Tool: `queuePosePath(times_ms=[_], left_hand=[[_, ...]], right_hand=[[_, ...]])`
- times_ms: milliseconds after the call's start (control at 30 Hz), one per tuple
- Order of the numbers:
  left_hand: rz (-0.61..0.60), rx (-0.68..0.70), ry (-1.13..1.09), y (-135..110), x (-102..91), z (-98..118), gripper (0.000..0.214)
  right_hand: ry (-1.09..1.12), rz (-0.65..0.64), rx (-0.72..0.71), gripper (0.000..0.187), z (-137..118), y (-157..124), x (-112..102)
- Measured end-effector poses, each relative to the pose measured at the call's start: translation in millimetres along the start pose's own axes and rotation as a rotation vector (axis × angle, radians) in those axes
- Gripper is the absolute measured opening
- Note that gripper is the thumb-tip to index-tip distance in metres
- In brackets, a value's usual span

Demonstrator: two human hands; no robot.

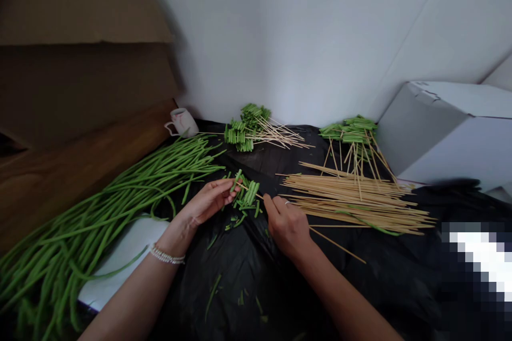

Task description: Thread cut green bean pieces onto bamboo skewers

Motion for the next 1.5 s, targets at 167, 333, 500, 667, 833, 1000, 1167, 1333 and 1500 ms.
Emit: queuePosePath(times_ms=[167,333,500,667,833,1000,1167,1333,1500], left_hand=[[0.026,0.033,-0.029,4.2,-5.4,-3.8,0.025],[0.05,-0.004,-0.115,6.0,-9.4,-4.2,0.024],[0.044,-0.017,-0.121,5.4,-8.3,-3.9,0.024],[0.038,-0.02,-0.121,4.4,-6.4,-4.1,0.025],[0.066,0.0,-0.09,5.2,-7.6,-4.2,0.026],[0.117,0.061,-0.025,5.1,-8.0,-4.1,0.028],[0.136,0.05,0.043,6.1,-7.5,-8.7,0.029],[0.142,0.057,-0.008,5.9,-5.4,-8.1,0.027],[0.126,0.031,-0.054,5.8,-6.3,-7.7,0.025]], right_hand=[[-0.014,-0.006,-0.012,0.03,-1.3,1.0,-1.6],[-0.011,0.015,0.0,0.03,-1.0,1.9,-3.8],[-0.003,0.016,-0.011,0.03,-1.1,1.3,-2.9],[-0.017,0.011,-0.008,0.03,-1.1,1.6,-3.4],[-0.017,-0.006,-0.007,0.029,-1.4,1.3,-2.5],[-0.013,-0.01,0.002,0.029,-2.2,0.9,-1.1],[-0.029,-0.014,0.002,0.029,-2.8,0.2,0.4],[-0.01,-0.023,0.003,0.029,-2.6,0.2,0.9],[-0.007,-0.003,-0.005,0.03,-3.6,0.6,-1.3]])
Point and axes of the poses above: each hand's wrist, its own y-axis towards the middle knuckle, its own x-axis out of the palm, z = x × y, the point moved 4 cm from there along y, towards the middle knuckle, and after that the axes turned 1 degree about -x, right-handed, at the moved point
